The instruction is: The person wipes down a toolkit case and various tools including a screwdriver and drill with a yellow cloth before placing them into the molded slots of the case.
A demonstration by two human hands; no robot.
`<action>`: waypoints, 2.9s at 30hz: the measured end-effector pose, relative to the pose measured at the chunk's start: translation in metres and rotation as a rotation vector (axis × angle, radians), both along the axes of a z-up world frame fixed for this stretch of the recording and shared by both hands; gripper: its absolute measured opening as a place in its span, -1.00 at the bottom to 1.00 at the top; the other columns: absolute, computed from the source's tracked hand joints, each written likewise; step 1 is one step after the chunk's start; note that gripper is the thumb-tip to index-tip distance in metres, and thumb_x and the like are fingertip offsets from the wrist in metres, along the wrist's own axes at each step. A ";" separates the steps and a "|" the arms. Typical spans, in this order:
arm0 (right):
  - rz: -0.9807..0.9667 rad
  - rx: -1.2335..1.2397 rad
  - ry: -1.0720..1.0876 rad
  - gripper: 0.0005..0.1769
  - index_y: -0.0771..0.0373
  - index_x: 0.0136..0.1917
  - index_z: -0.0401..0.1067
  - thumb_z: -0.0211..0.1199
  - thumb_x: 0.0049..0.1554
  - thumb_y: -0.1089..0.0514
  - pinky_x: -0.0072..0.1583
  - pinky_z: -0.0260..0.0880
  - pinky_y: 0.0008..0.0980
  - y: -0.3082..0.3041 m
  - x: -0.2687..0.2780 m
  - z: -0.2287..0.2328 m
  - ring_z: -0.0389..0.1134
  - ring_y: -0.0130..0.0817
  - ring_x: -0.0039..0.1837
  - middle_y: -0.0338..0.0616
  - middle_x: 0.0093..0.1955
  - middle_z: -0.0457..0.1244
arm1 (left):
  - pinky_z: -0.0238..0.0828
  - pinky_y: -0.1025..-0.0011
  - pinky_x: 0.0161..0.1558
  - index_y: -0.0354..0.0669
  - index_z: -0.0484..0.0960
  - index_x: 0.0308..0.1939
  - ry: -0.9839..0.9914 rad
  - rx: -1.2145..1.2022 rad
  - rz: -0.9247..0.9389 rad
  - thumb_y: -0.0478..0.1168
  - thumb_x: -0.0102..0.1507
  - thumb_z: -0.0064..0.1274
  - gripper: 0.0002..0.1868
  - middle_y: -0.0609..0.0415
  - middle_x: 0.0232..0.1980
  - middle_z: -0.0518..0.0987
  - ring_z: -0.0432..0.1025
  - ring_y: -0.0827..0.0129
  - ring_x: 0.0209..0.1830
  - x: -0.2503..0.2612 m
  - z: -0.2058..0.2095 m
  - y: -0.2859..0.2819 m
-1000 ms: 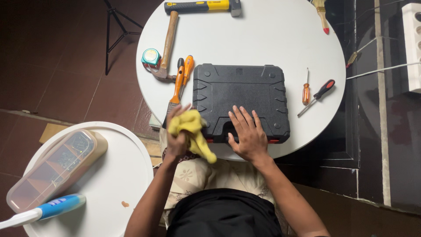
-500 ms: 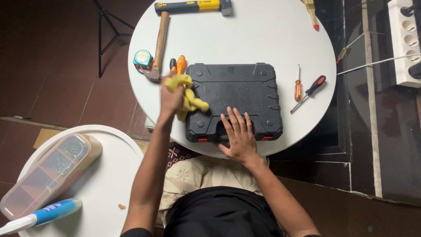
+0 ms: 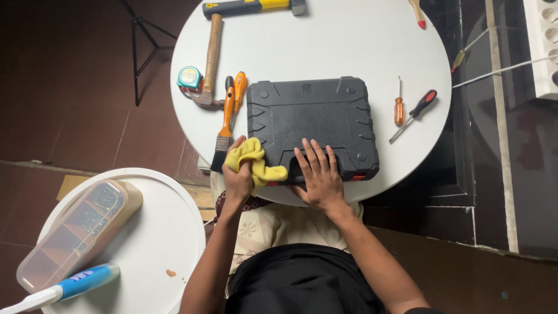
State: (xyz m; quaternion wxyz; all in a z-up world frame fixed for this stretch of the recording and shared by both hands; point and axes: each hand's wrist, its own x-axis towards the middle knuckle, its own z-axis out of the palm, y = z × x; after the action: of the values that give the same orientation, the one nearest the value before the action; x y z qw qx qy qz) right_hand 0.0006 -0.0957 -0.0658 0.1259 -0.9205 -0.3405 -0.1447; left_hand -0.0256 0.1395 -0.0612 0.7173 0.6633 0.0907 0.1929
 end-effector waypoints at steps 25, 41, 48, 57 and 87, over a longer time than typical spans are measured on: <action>0.198 -0.052 -0.033 -0.56 0.22 0.15 0.43 0.41 0.00 0.13 -0.13 0.27 -0.33 -0.019 0.003 0.014 0.30 -0.34 -0.16 -0.22 -0.19 0.25 | 0.27 0.01 0.33 -0.15 0.08 0.48 -0.268 1.027 -0.072 -0.28 0.00 0.40 0.07 -0.29 0.50 0.23 0.29 -0.12 0.35 -0.084 0.004 -0.001; 0.236 -0.063 0.023 -0.59 0.14 0.08 0.47 0.43 -0.01 0.02 -0.21 0.27 -0.33 -0.008 0.007 0.035 0.35 -0.36 -0.26 -0.28 -0.31 0.26 | 0.26 0.06 0.32 -0.11 0.17 0.50 -0.296 1.054 -0.035 -0.18 0.05 0.45 0.03 -0.22 0.59 0.12 0.20 -0.11 0.35 -0.060 -0.007 0.006; 0.236 0.009 -0.051 -0.57 0.15 0.02 0.50 0.49 -0.04 -0.06 -0.28 0.28 -0.38 -0.005 0.002 0.095 0.33 -0.41 -0.31 -0.30 -0.35 0.25 | 0.24 0.12 0.29 -0.11 0.20 0.44 -0.445 1.030 0.039 -0.08 0.17 0.47 -0.08 -0.25 0.57 0.24 0.26 0.00 0.29 -0.051 0.004 0.017; 0.214 -0.073 -0.240 -0.61 0.17 0.10 0.52 0.46 0.09 -0.04 -0.30 0.27 -0.47 -0.015 -0.011 0.151 0.29 -0.49 -0.33 -0.32 -0.35 0.24 | 0.23 -0.06 0.47 -0.10 0.25 0.37 -0.575 0.950 0.072 -0.02 0.23 0.35 -0.23 -0.33 0.53 0.26 0.21 -0.19 0.49 -0.053 0.034 0.011; -0.002 -0.244 0.454 -0.45 0.06 0.24 0.44 -0.01 0.29 -0.35 0.15 0.35 0.08 0.032 0.210 0.190 0.42 0.09 0.06 0.06 -0.10 0.41 | 0.52 0.45 -0.14 -0.31 0.48 0.14 0.077 0.084 -0.097 -0.37 0.34 0.04 -0.72 0.05 -0.11 0.57 0.50 0.43 -0.21 0.032 0.061 -0.007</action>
State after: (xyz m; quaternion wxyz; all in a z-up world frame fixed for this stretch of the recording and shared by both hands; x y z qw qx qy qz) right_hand 0.2107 -0.0636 0.1242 0.0871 -0.9380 -0.3176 0.1078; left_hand 0.0063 0.1325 -0.0005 0.6934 0.7033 0.0777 0.1359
